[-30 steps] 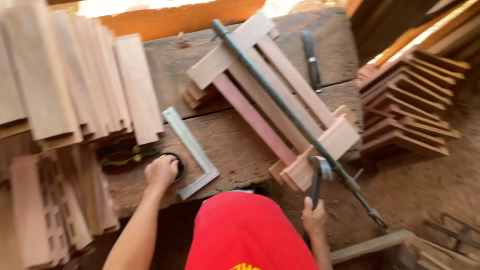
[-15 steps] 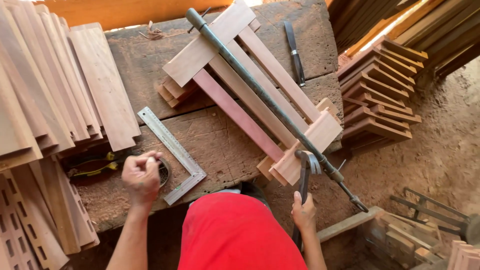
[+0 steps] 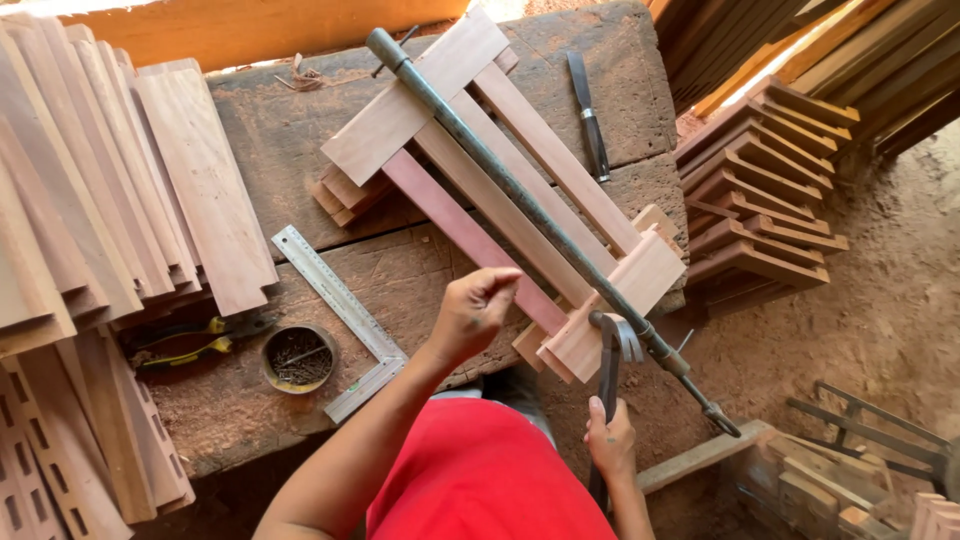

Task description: The person assembles wooden frame sections on a rustic workbench, positioning slats against a long metal rod and hammering nails to fasten the joints. They square up the boards, add nails from a small container, and use pliers to adjust fasteners as the frames take shape.

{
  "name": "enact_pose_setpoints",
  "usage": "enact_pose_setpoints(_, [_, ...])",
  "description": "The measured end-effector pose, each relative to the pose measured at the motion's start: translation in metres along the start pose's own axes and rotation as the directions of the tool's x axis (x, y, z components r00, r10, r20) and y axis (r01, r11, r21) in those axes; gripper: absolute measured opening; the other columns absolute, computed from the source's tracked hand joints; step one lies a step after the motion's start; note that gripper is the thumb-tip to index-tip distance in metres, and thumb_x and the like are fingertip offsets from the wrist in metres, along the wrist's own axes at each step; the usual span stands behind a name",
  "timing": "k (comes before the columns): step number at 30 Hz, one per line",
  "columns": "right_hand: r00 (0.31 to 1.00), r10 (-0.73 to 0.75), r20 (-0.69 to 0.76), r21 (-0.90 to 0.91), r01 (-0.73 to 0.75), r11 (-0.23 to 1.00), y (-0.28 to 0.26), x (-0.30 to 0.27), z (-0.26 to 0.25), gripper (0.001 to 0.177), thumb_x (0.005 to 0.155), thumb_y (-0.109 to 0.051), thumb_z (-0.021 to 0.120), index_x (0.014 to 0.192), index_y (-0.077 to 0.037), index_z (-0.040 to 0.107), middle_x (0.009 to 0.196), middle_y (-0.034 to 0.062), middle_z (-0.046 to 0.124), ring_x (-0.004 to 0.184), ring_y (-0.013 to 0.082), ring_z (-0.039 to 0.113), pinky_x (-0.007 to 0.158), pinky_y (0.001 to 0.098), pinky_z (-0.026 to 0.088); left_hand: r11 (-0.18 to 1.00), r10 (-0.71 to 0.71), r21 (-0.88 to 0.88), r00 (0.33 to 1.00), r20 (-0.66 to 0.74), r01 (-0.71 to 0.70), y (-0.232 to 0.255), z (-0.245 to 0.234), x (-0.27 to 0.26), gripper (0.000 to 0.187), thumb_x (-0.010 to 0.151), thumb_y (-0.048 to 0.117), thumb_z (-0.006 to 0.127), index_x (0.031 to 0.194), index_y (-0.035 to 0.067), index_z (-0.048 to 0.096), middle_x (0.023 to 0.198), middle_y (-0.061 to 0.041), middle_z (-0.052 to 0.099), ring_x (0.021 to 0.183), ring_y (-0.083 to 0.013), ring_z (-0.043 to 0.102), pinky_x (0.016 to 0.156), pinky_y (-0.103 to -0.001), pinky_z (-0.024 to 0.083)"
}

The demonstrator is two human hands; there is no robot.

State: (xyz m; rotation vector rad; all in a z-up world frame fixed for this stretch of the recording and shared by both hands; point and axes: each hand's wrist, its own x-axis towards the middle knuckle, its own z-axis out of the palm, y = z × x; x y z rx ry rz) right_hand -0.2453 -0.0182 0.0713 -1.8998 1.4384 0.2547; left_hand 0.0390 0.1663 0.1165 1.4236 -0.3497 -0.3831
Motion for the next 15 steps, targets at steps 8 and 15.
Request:
enact_pose_setpoints(8, [0.992,0.01,0.129,-0.109,0.004,0.994,0.023,0.042,-0.037,0.037,0.094,-0.039,0.06,0.108,-0.006,0.068,0.062,0.009,0.069,0.059,0.0272,0.068,0.062,0.0375,0.053,0.962,-0.088,0.253,0.993,-0.076,0.104,-0.014,0.045,0.005,0.021,0.09,0.001,0.066,0.109,-0.003,0.074,0.092,-0.008,0.075,0.062,-0.0105,0.059,0.052,-0.021,0.049])
enact_pose_setpoints(15, [0.95,0.064,0.305,-0.153,-0.017,0.988,0.057,0.08,-0.051,0.047,0.093,-0.046,0.055,0.123,-0.011,0.064,0.075,0.012,0.074,0.072,0.0331,0.072,0.069,0.0423,0.054,0.936,-0.035,0.346,0.995,-0.09,0.064,-0.037,0.08,0.039,0.013,0.093,0.004,0.068,0.101,0.001,0.077,0.089,-0.003,0.057,0.074,-0.0105,0.053,0.059,-0.02,0.048])
